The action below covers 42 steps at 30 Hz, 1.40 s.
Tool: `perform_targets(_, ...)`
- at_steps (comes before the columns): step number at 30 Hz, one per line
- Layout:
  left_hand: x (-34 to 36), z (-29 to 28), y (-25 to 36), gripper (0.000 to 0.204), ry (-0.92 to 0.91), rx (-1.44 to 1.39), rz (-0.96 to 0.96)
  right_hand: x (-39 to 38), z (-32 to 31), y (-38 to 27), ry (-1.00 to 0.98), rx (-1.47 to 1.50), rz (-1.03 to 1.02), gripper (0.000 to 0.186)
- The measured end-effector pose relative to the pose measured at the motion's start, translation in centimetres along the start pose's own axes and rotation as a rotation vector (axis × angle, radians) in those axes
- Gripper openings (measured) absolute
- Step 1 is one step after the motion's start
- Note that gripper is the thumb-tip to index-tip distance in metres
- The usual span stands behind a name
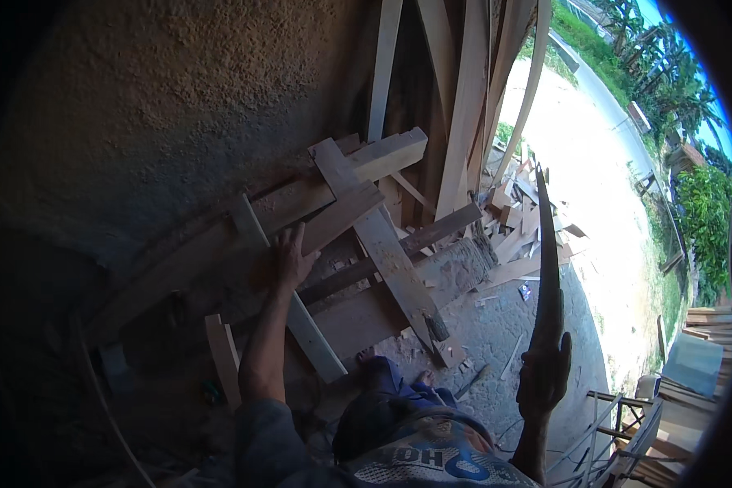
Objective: The person uses a hand saw to cut a wooden plank clamped to a workbench. After cutting, they handle the separated pieces and briefly use a hammer on the wood.
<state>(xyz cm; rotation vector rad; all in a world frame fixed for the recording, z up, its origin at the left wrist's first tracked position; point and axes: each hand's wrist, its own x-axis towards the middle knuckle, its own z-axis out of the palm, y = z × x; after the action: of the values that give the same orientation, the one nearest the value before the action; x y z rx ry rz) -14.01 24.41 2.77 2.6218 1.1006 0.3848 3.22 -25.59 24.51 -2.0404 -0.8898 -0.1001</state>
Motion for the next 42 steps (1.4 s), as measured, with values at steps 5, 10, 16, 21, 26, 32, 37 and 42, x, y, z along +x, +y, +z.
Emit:
perform_targets(5, -9.2, -1.1, 8.9, 0.083, -0.169, -0.007, 0.087, 0.1, 0.1, 1.5, 0.056, -0.302, 0.074, 0.060)
perform_targets(10, -14.8, -0.4, 12.5, 0.082, -0.185, -0.017, 0.085, -1.7, -1.5, 5.0, 0.073, -0.396, -0.067, 0.045)
perform_targets(16, -17.4, 1.2, 13.3, 0.085, -0.111, 0.011, 0.049, -6.1, -3.0, 7.9, 0.009, -0.049, -0.121, 0.044)
perform_targets(21, -15.5, 4.5, 15.1, 0.088, 0.164, -0.047, 0.196, -8.6, -3.3, 8.4, -0.214, 0.329, 0.207, 0.053)
perform_targets(26, -9.6, 8.6, 21.2, 0.090, 0.166, -0.155, 0.225, -8.6, -1.7, 9.8, -0.182, 0.110, -0.148, 0.048)
perform_targets(32, -9.8, 8.5, 24.2, 0.087, -0.058, -0.121, 0.166, -8.3, -0.8, 9.9, -0.188, 0.154, -0.180, 0.042)
perform_targets(37, -9.6, 9.7, 23.6, 0.064, 0.044, -0.208, 0.141, -8.8, -0.3, 11.5, -0.196, 0.209, -0.121, 0.050)
perform_targets(42, -7.4, 10.7, 24.8, 0.029, 0.139, -0.229, -0.205, -9.9, 0.1, 12.7, -0.229, 0.222, -0.137, 0.045)
